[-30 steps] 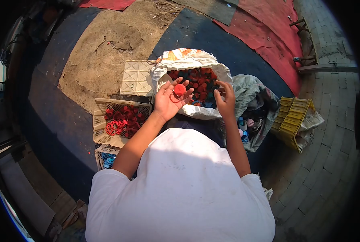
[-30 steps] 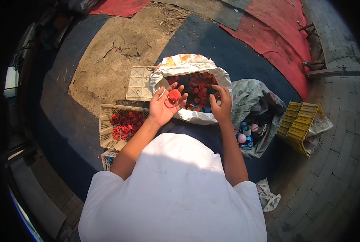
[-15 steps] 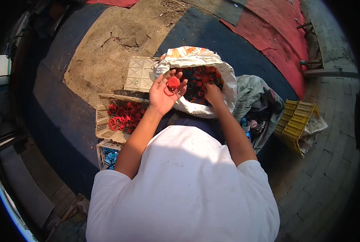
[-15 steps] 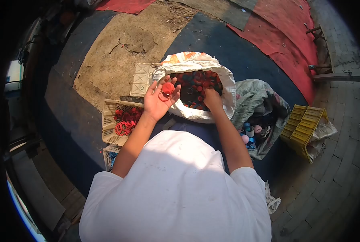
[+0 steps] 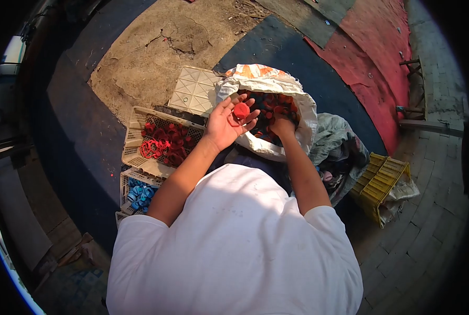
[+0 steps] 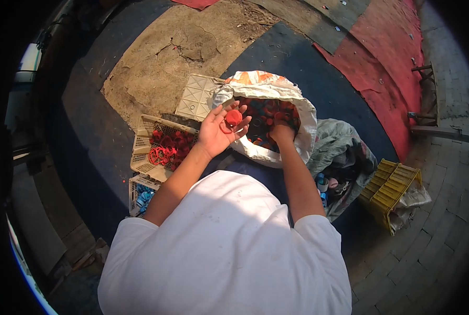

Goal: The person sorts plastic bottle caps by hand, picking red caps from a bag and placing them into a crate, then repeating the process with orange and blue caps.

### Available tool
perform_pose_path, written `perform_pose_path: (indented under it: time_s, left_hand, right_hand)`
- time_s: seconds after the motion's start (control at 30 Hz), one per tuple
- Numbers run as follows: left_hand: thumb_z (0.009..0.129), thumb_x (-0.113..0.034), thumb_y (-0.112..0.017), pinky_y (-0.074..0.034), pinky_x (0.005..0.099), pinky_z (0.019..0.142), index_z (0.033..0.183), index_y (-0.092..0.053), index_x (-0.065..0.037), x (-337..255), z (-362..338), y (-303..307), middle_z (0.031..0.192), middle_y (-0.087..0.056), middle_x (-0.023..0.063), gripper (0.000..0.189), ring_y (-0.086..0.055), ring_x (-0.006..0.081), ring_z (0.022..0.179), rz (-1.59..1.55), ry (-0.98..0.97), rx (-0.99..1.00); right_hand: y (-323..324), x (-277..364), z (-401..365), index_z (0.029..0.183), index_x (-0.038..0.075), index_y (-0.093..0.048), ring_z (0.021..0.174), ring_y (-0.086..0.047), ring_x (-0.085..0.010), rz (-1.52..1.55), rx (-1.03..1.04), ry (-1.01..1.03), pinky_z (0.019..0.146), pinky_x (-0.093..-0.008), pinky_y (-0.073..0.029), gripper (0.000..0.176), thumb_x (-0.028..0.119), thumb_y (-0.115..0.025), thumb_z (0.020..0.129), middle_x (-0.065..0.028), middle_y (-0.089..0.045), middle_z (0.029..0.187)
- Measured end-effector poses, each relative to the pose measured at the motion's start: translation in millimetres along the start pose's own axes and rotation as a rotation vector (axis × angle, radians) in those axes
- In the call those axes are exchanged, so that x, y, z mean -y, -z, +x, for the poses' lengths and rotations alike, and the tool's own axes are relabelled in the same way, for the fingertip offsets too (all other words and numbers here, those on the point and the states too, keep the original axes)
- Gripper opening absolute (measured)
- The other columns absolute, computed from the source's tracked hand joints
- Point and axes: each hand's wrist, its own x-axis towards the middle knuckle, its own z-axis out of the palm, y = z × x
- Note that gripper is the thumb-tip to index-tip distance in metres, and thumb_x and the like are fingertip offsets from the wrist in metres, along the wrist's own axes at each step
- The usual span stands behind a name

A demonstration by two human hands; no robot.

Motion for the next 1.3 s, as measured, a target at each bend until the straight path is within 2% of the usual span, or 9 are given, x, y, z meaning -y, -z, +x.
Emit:
perform_pose_path:
  time_s: [0.1,0.3,0.4,0.5,0.7,0.9,1.1,1.23,1.3]
  left_hand:
    - [0.107,-0.039,-0.044,-0.051,0.0498,0.101,0.136,-0.055,-0.011,-2.6,-1.4,1.6,0.139,-0.059,0.01,0.042,-0.06,0.0337,0.122,0.007,-0.007,-0.015]
    - [0.107,-0.038,-0.044,-0.052,0.0501,0.098,0.134,-0.055,-0.011,-5.7,-2.3,5.7,0.137,-0.06,0.0108,0.04,-0.062,0.0344,0.12,-0.024,-0.028,-0.009]
    - [0.107,-0.037,-0.043,-0.052,0.0503,0.097,0.133,-0.055,-0.01,-9.4,-0.6,6.4,0.136,-0.061,0.0109,0.04,-0.063,0.0347,0.119,-0.041,-0.038,0.002]
    - [0.107,-0.037,-0.042,-0.052,0.0506,0.097,0.133,-0.055,-0.01,-9.9,-2.2,7.2,0.135,-0.061,0.0108,0.039,-0.063,0.035,0.119,-0.052,-0.036,0.001]
    - [0.107,-0.037,-0.042,-0.052,0.0505,0.098,0.133,-0.055,-0.01,-11.2,-3.7,9.4,0.135,-0.061,0.0107,0.039,-0.063,0.0356,0.119,-0.067,-0.034,0.002]
    - [0.107,-0.036,-0.042,-0.052,0.0509,0.098,0.133,-0.054,-0.009,-14.8,-5.4,10.5,0.135,-0.061,0.0119,0.04,-0.064,0.036,0.118,-0.07,-0.054,-0.001]
    - [0.107,-0.035,-0.042,-0.052,0.0501,0.1,0.134,-0.053,-0.007,-11.6,1.1,13.5,0.136,-0.06,0.0137,0.041,-0.062,0.0368,0.12,-0.022,-0.07,-0.011]
    - [0.107,-0.033,-0.044,-0.052,0.049,0.102,0.133,-0.053,-0.004,-6.2,11.5,14.5,0.136,-0.06,0.0163,0.04,-0.061,0.0383,0.12,-0.008,-0.113,-0.022]
    - [0.106,-0.033,-0.045,-0.052,0.0494,0.103,0.133,-0.053,-0.004,-3.5,16.4,12.2,0.136,-0.06,0.0163,0.04,-0.061,0.0383,0.12,0.003,-0.104,-0.023]
  right_hand:
    - [11.1,6.9,-4.1,0.132,0.016,-0.061,0.118,-0.066,-0.0329,-0.146,-0.072,0.075,0.096,-0.0459,-0.056,0.057,0.023,-0.079,0.078,-0.0147,-0.067,0.128]
    - [11.5,4.1,-20.6,0.127,0.016,-0.063,0.096,-0.073,-0.0317,-0.154,-0.143,0.233,0.079,-0.0457,-0.061,0.053,0.023,-0.079,0.076,-0.0113,-0.069,0.116]
    - [2.6,2.4,-24.9,0.124,0.015,-0.063,0.086,-0.074,-0.0329,-0.099,-0.168,0.206,0.071,-0.0467,-0.061,0.052,0.025,-0.08,0.076,-0.0111,-0.07,0.112]
    - [-4.1,-0.6,-21.6,0.115,0.015,-0.065,0.086,-0.073,-0.0348,-0.073,-0.215,0.211,0.069,-0.0485,-0.06,0.038,0.026,-0.075,0.08,-0.0128,-0.071,0.105]
    - [-5.9,-5.6,-16.8,0.114,0.013,-0.063,0.083,-0.074,-0.0341,-0.06,-0.228,0.272,0.072,-0.0486,-0.06,0.046,0.03,-0.08,0.076,-0.0128,-0.072,0.104]
    - [19.6,2.5,-26.2,0.112,0.012,-0.064,0.085,-0.073,-0.0352,0.032,-0.13,0.168,0.072,-0.0488,-0.059,0.049,0.03,-0.082,0.07,-0.0123,-0.075,0.09]
    - [53.3,12.3,-52.1,0.115,0.009,-0.064,0.077,-0.072,-0.0175,0.586,-0.332,0.265,0.07,-0.0313,-0.057,0.042,0.021,-0.083,0.079,-0.0075,-0.072,0.087]
    - [74.9,22.5,-82.3,0.119,0.003,-0.062,0.086,-0.069,-0.01,1.247,-0.189,0.296,0.076,-0.0259,-0.055,0.033,0.005,-0.076,0.09,-0.0056,-0.072,0.099]
    - [95.7,31.6,-99.9,0.121,0.003,-0.06,0.087,-0.069,-0.0093,1.25,-0.184,0.329,0.077,-0.0254,-0.056,0.035,0.005,-0.076,0.09,-0.0062,-0.073,0.099]
